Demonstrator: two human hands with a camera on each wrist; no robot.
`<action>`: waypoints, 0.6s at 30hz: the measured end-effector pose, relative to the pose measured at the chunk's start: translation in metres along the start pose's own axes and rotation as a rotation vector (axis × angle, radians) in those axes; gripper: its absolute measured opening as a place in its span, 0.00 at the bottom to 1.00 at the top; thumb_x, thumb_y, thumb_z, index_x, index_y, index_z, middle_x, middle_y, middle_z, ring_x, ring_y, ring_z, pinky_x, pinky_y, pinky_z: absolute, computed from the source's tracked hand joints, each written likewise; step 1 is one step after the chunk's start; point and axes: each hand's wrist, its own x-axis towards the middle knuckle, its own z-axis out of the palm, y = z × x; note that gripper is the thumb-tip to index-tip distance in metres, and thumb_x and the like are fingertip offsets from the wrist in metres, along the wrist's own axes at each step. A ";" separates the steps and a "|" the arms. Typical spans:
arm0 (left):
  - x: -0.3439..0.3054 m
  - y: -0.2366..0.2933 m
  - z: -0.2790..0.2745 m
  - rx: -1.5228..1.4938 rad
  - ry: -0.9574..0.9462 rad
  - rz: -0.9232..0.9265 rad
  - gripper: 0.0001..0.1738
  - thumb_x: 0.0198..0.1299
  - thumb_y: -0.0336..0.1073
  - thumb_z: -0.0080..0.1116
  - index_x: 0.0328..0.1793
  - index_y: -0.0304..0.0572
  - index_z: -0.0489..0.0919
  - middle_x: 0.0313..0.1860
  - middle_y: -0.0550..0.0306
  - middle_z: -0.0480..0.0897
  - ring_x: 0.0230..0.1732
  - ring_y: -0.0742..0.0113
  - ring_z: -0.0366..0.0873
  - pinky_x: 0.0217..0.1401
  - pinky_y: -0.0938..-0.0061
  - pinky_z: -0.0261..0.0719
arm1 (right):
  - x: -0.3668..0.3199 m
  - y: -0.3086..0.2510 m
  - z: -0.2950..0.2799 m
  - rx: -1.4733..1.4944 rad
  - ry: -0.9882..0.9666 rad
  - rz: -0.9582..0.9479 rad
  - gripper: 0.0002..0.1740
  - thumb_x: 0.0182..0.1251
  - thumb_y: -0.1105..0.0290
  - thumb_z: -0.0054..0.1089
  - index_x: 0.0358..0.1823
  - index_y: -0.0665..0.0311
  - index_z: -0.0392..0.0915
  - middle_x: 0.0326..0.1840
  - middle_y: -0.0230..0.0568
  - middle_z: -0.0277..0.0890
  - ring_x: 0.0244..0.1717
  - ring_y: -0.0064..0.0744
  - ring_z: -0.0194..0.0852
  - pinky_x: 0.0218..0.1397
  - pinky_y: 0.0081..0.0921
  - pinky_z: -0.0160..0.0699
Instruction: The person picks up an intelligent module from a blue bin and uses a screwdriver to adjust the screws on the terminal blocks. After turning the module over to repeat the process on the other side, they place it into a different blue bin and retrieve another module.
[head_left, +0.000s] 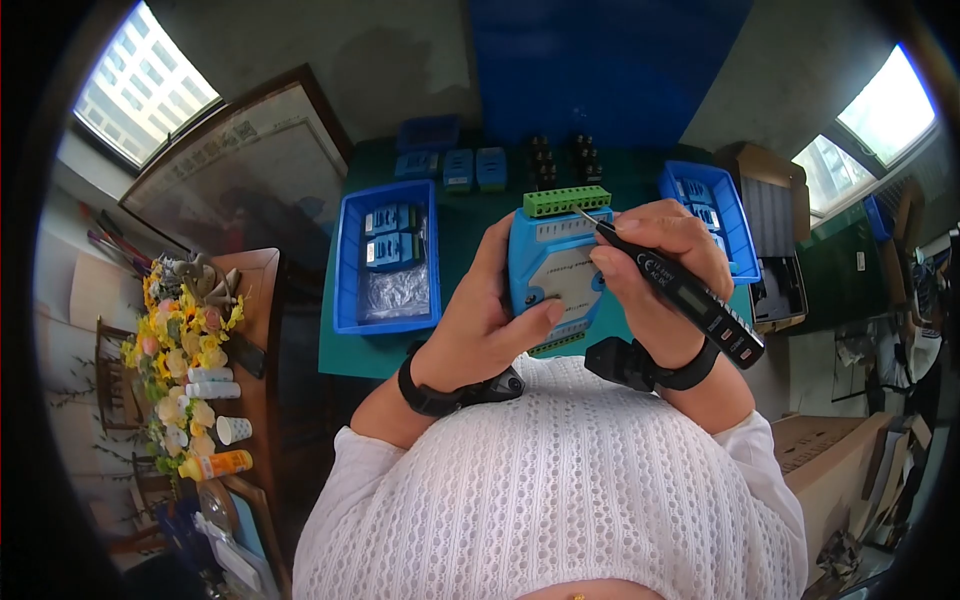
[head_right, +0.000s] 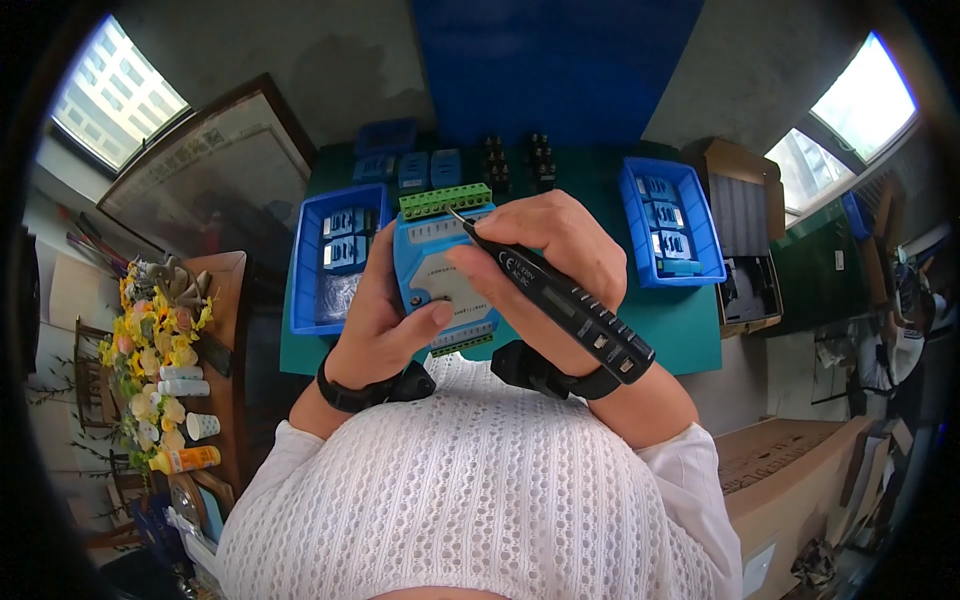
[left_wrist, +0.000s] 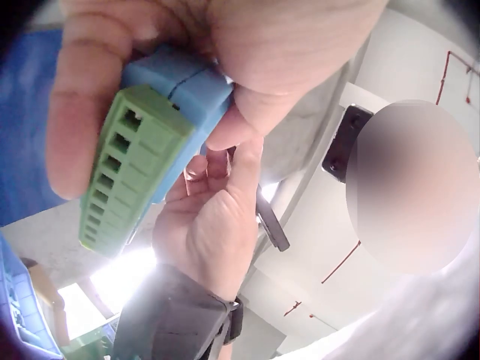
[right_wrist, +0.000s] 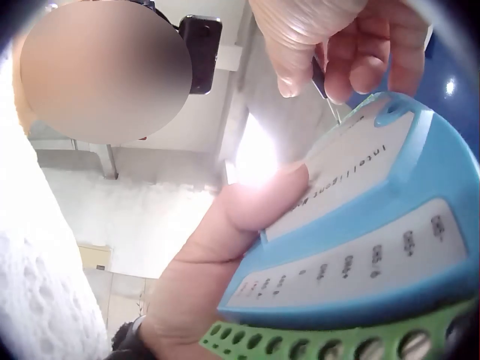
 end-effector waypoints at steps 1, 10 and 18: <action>0.000 0.000 0.000 -0.006 0.001 0.004 0.39 0.55 0.31 0.57 0.68 0.34 0.48 0.59 0.46 0.65 0.61 0.61 0.64 0.63 0.68 0.62 | -0.001 0.004 0.001 0.037 0.009 -0.008 0.16 0.41 0.77 0.73 0.32 0.65 0.75 0.30 0.43 0.76 0.31 0.31 0.78 0.32 0.22 0.78; 0.000 -0.001 0.001 -0.018 0.000 -0.013 0.39 0.54 0.30 0.57 0.68 0.32 0.49 0.58 0.47 0.65 0.60 0.63 0.63 0.62 0.69 0.62 | 0.002 0.001 -0.004 0.048 -0.040 -0.051 0.16 0.40 0.78 0.72 0.32 0.65 0.75 0.30 0.42 0.76 0.32 0.34 0.78 0.36 0.25 0.78; -0.001 0.003 0.002 -0.035 0.008 -0.012 0.39 0.53 0.29 0.57 0.68 0.32 0.49 0.58 0.47 0.66 0.59 0.63 0.64 0.62 0.70 0.63 | 0.003 -0.001 -0.004 -0.013 -0.051 -0.071 0.16 0.38 0.80 0.72 0.30 0.64 0.75 0.29 0.41 0.76 0.32 0.34 0.78 0.34 0.24 0.77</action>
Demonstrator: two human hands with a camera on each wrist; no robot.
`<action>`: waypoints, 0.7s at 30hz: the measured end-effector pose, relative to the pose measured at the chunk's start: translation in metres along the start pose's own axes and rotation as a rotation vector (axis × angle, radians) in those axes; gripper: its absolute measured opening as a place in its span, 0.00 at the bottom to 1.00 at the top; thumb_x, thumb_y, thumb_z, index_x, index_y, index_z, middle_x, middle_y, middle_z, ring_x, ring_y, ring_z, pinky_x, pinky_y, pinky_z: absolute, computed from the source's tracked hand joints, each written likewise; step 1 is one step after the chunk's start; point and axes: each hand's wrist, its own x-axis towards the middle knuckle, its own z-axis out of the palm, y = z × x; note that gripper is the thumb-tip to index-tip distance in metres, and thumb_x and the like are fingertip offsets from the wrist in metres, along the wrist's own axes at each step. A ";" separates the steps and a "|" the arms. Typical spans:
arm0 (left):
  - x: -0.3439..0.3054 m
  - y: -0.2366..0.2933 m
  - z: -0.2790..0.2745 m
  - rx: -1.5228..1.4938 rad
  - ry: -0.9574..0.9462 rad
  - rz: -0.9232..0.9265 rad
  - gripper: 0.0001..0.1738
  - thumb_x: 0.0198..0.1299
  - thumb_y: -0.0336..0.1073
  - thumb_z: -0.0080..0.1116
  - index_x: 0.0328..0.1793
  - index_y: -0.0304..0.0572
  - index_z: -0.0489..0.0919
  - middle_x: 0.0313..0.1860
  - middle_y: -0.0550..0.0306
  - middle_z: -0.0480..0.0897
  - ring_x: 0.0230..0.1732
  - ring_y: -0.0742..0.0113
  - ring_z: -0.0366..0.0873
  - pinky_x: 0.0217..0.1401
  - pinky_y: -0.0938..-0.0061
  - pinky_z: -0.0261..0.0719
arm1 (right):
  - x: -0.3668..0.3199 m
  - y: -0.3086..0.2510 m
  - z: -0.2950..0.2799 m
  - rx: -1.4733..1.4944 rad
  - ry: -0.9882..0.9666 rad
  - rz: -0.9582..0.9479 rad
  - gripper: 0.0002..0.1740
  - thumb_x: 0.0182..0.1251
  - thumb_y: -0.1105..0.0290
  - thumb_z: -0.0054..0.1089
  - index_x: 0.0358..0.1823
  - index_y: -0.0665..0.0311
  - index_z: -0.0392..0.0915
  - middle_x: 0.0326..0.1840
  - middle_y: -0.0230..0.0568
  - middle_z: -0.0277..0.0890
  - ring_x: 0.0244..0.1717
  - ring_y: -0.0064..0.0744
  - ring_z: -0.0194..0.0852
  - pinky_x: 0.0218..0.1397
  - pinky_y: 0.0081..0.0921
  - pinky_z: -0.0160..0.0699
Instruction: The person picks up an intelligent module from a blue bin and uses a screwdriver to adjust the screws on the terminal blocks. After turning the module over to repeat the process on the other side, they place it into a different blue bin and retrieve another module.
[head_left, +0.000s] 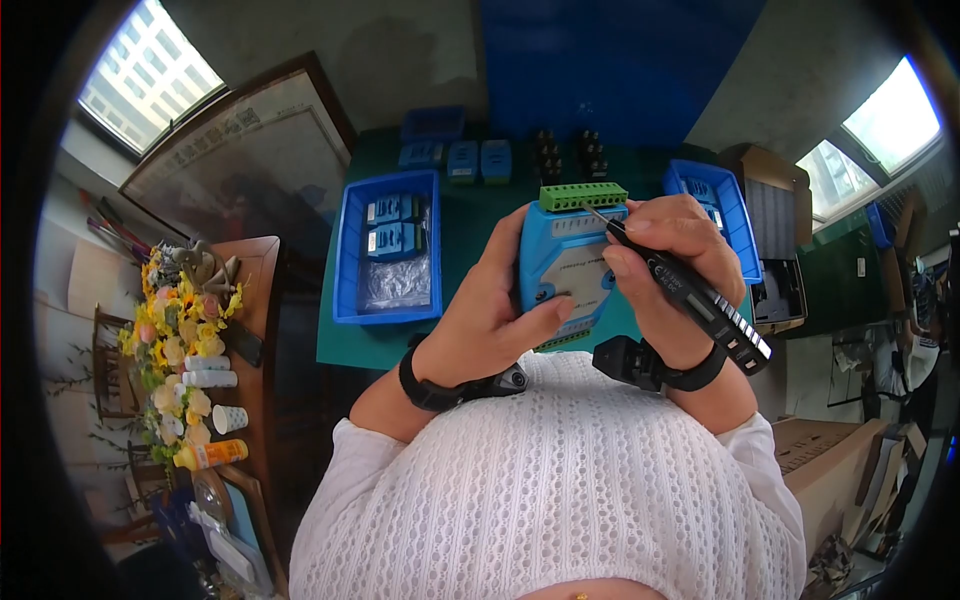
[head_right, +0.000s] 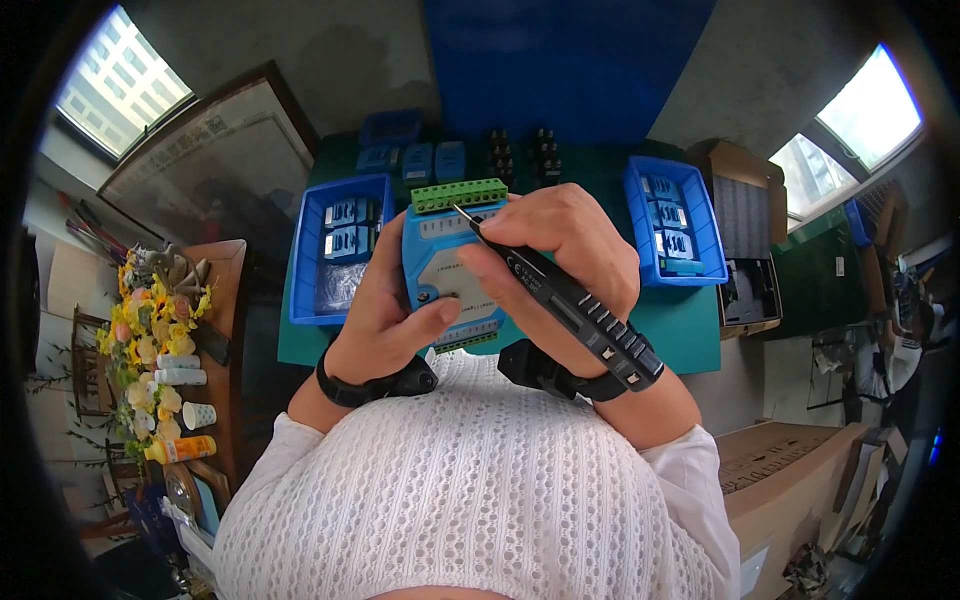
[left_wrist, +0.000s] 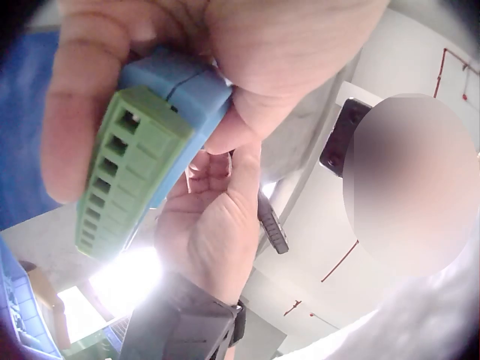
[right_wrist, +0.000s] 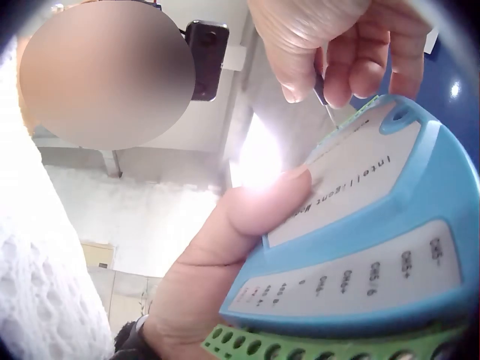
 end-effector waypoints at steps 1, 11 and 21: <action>0.000 0.000 0.000 -0.008 -0.001 -0.001 0.39 0.53 0.29 0.57 0.68 0.32 0.49 0.58 0.47 0.66 0.59 0.64 0.64 0.62 0.70 0.63 | 0.000 0.000 0.000 0.002 -0.002 0.001 0.16 0.38 0.80 0.72 0.30 0.64 0.75 0.29 0.41 0.76 0.32 0.34 0.78 0.34 0.24 0.77; 0.000 -0.003 -0.001 0.072 0.000 0.032 0.39 0.52 0.29 0.57 0.68 0.31 0.50 0.57 0.46 0.68 0.58 0.63 0.67 0.60 0.71 0.64 | 0.002 -0.003 0.000 -0.020 -0.020 -0.029 0.16 0.37 0.79 0.73 0.30 0.63 0.76 0.28 0.39 0.77 0.31 0.34 0.78 0.36 0.26 0.77; -0.001 -0.001 -0.004 0.042 -0.036 -0.021 0.40 0.54 0.30 0.57 0.69 0.36 0.47 0.62 0.49 0.64 0.63 0.63 0.62 0.64 0.68 0.60 | 0.002 -0.007 -0.001 -0.042 -0.071 -0.040 0.15 0.38 0.80 0.72 0.30 0.62 0.77 0.29 0.38 0.76 0.32 0.32 0.76 0.40 0.31 0.78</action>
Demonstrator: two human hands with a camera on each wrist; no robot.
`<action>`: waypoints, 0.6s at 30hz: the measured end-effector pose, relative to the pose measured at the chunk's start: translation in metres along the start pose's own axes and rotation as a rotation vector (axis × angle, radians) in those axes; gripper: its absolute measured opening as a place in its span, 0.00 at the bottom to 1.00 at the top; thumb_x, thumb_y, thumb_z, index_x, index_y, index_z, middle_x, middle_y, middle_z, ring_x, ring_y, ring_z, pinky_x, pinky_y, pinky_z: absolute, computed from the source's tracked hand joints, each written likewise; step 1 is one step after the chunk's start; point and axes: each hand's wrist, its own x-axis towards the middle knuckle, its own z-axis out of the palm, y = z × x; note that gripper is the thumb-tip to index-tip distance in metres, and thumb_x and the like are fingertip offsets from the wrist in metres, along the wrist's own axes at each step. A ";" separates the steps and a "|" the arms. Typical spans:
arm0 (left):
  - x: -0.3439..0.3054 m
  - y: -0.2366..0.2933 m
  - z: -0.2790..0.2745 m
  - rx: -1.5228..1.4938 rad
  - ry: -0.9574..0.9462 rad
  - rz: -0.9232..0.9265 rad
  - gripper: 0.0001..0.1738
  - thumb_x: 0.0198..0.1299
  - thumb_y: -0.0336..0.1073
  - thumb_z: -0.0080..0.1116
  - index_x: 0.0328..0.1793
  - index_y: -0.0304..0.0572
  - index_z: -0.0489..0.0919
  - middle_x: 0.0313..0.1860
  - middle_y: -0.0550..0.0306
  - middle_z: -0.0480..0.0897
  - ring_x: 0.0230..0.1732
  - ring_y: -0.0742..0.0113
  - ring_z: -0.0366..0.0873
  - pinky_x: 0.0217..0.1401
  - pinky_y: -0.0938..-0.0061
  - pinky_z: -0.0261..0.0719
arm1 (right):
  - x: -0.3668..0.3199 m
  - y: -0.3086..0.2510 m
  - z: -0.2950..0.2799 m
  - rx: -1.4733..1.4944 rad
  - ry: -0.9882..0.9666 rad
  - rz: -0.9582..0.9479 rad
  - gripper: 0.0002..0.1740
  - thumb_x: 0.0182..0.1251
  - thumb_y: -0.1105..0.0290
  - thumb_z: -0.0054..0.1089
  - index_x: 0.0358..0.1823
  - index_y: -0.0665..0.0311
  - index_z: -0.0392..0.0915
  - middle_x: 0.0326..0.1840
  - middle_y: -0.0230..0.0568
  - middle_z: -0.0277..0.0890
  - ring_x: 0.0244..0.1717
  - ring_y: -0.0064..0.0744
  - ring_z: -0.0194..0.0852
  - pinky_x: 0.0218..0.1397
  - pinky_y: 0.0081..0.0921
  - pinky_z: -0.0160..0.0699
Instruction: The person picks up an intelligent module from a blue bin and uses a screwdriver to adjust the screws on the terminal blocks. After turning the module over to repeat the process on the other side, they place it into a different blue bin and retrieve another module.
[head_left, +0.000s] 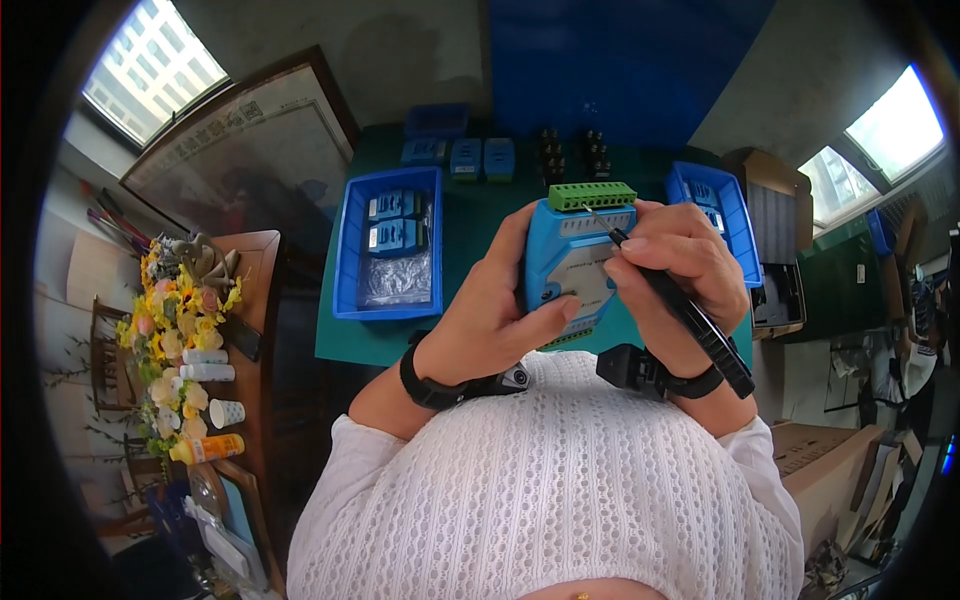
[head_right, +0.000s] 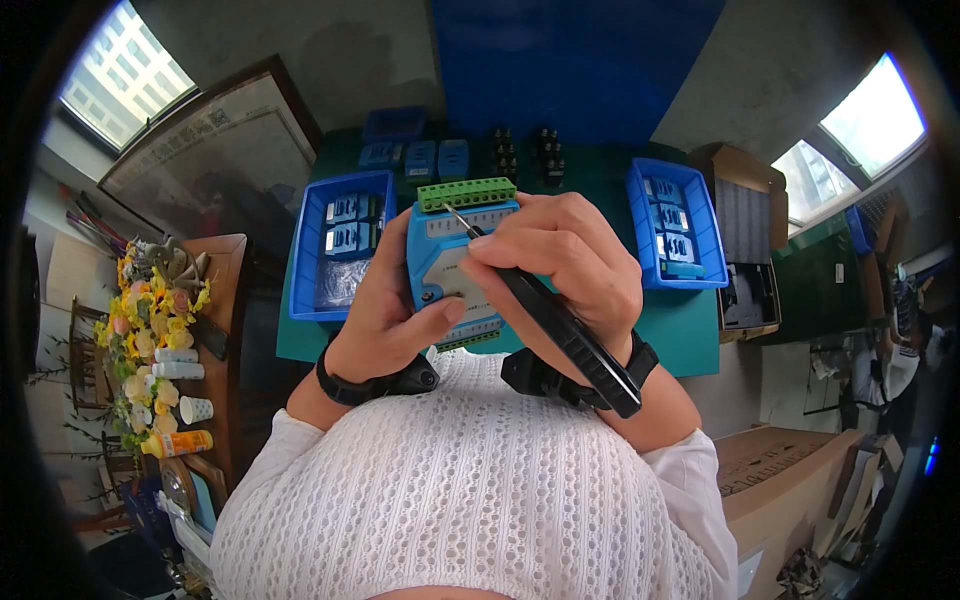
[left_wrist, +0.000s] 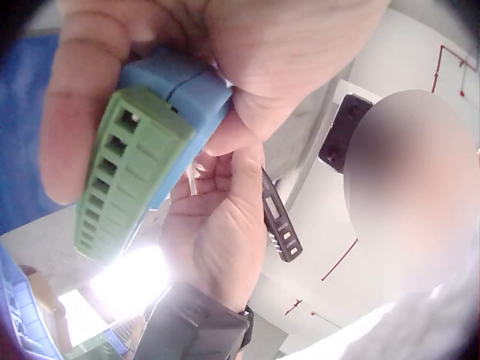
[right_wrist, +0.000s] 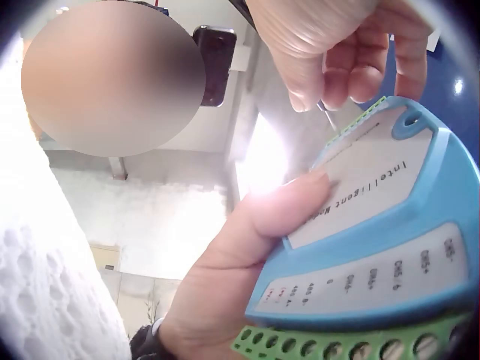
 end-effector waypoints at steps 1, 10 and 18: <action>0.000 0.000 0.000 0.012 0.002 0.002 0.40 0.54 0.30 0.56 0.69 0.36 0.47 0.62 0.49 0.64 0.62 0.63 0.63 0.64 0.68 0.60 | 0.000 0.000 0.000 0.013 -0.003 0.002 0.15 0.38 0.80 0.72 0.30 0.62 0.78 0.29 0.38 0.76 0.32 0.31 0.76 0.40 0.32 0.77; 0.001 -0.001 0.002 0.105 0.054 0.060 0.38 0.51 0.29 0.58 0.67 0.34 0.51 0.52 0.44 0.72 0.53 0.62 0.72 0.55 0.72 0.69 | 0.000 0.002 0.002 -0.006 0.039 0.022 0.14 0.39 0.75 0.74 0.29 0.63 0.77 0.27 0.38 0.78 0.31 0.33 0.78 0.43 0.33 0.78; 0.001 -0.003 0.002 0.118 0.046 0.075 0.38 0.51 0.28 0.58 0.67 0.34 0.52 0.52 0.44 0.73 0.53 0.61 0.73 0.54 0.72 0.70 | 0.000 0.004 0.002 0.014 0.057 0.029 0.16 0.39 0.71 0.75 0.29 0.63 0.76 0.28 0.39 0.78 0.32 0.34 0.79 0.43 0.33 0.79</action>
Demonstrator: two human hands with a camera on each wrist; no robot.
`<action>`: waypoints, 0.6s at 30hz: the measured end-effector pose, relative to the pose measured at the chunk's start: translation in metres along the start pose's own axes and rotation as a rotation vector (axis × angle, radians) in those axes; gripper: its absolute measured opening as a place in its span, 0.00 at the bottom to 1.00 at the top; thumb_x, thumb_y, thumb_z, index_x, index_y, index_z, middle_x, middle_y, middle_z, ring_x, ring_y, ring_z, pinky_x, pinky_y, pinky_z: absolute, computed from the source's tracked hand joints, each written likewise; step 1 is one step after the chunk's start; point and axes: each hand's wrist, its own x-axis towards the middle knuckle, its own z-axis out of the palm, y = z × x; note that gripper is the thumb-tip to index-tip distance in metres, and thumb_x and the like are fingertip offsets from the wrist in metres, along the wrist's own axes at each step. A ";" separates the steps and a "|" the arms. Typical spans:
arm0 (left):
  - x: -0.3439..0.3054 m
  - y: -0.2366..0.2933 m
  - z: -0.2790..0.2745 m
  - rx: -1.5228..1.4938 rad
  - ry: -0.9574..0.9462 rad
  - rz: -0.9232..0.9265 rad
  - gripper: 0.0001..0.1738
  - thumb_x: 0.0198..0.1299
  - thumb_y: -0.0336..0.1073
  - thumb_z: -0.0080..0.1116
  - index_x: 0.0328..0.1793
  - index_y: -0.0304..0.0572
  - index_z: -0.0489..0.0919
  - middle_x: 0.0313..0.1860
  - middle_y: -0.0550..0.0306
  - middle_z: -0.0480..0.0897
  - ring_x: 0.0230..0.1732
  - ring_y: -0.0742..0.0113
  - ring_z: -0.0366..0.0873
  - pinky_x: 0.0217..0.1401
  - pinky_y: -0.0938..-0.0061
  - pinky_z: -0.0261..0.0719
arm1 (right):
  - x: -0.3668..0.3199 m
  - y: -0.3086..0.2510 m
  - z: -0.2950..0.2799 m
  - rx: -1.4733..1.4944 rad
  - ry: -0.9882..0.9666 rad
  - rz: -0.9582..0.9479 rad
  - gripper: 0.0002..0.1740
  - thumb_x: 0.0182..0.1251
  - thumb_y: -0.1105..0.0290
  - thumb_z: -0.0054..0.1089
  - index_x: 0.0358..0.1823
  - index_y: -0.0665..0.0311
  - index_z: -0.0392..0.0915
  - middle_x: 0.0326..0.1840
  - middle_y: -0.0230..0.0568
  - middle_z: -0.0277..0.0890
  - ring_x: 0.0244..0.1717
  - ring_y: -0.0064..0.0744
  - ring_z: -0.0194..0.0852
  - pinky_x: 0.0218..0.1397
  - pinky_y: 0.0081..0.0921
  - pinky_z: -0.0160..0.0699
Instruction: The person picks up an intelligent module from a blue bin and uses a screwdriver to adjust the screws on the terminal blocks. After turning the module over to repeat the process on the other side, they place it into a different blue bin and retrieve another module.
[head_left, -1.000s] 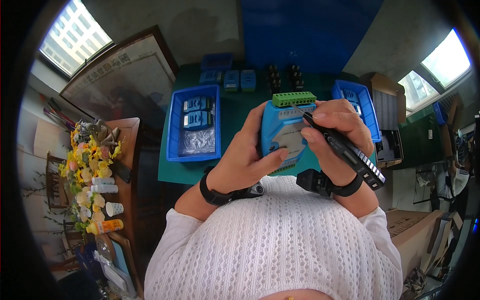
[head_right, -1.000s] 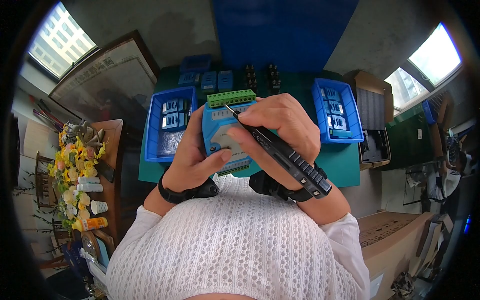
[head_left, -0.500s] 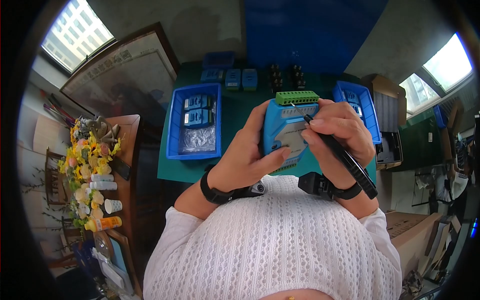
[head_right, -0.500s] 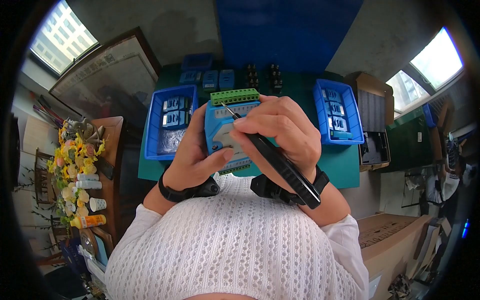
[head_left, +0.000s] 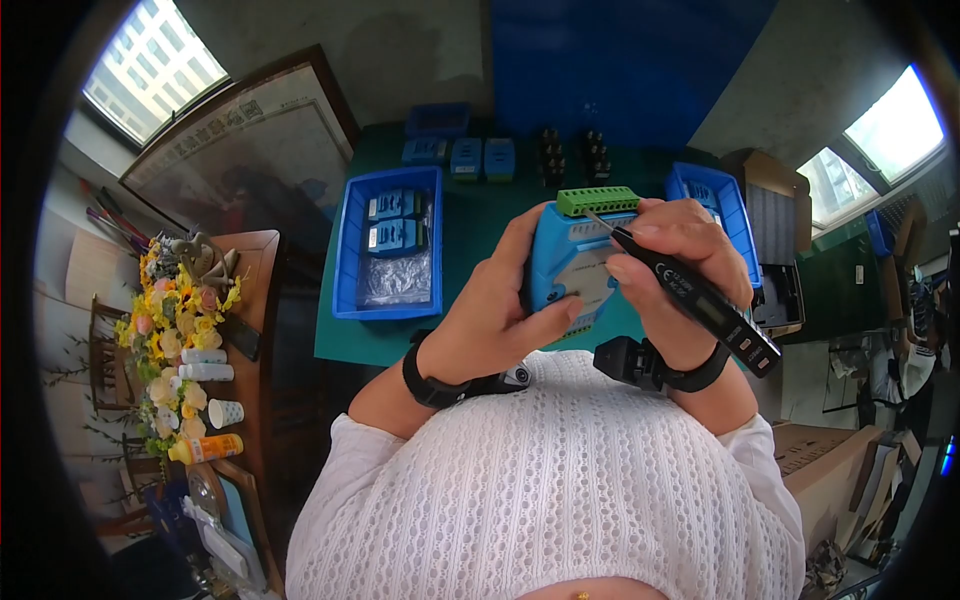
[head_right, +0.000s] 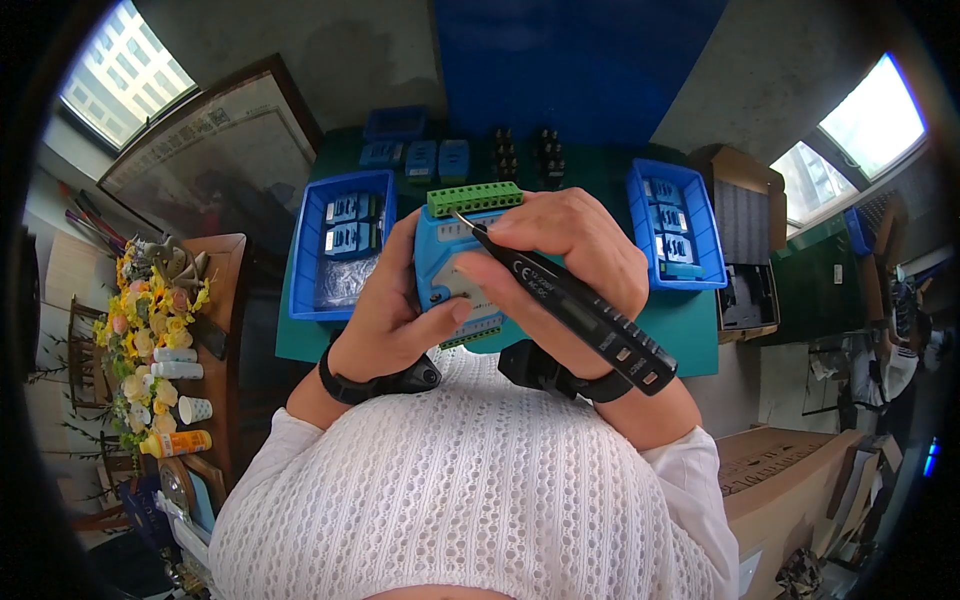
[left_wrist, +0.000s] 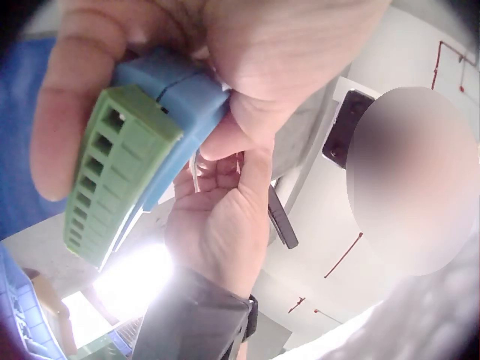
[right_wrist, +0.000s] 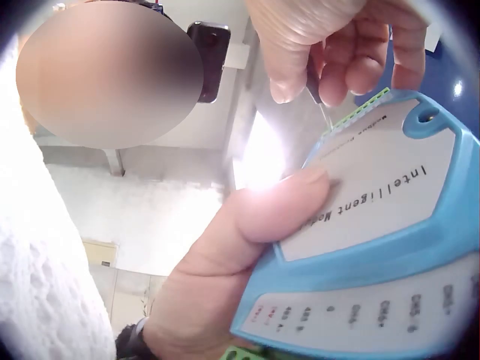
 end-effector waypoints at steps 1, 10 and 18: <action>0.000 -0.001 0.000 0.011 0.001 0.015 0.38 0.51 0.28 0.58 0.67 0.34 0.52 0.52 0.44 0.73 0.53 0.61 0.73 0.54 0.72 0.70 | -0.002 0.001 0.000 0.035 0.008 0.009 0.16 0.39 0.71 0.75 0.29 0.63 0.77 0.29 0.39 0.78 0.32 0.35 0.79 0.43 0.33 0.79; 0.001 0.001 0.000 0.025 0.009 0.004 0.38 0.52 0.28 0.58 0.67 0.35 0.52 0.52 0.44 0.73 0.53 0.61 0.73 0.55 0.72 0.70 | 0.001 -0.001 0.000 0.024 -0.017 -0.013 0.16 0.39 0.72 0.75 0.30 0.64 0.77 0.30 0.38 0.79 0.32 0.35 0.79 0.45 0.34 0.78; -0.001 -0.002 -0.001 0.023 0.002 0.017 0.37 0.53 0.29 0.58 0.67 0.36 0.52 0.53 0.45 0.71 0.54 0.64 0.70 0.56 0.73 0.69 | 0.001 -0.004 0.002 0.022 -0.022 -0.005 0.15 0.39 0.75 0.74 0.29 0.63 0.77 0.28 0.37 0.78 0.31 0.33 0.79 0.46 0.35 0.77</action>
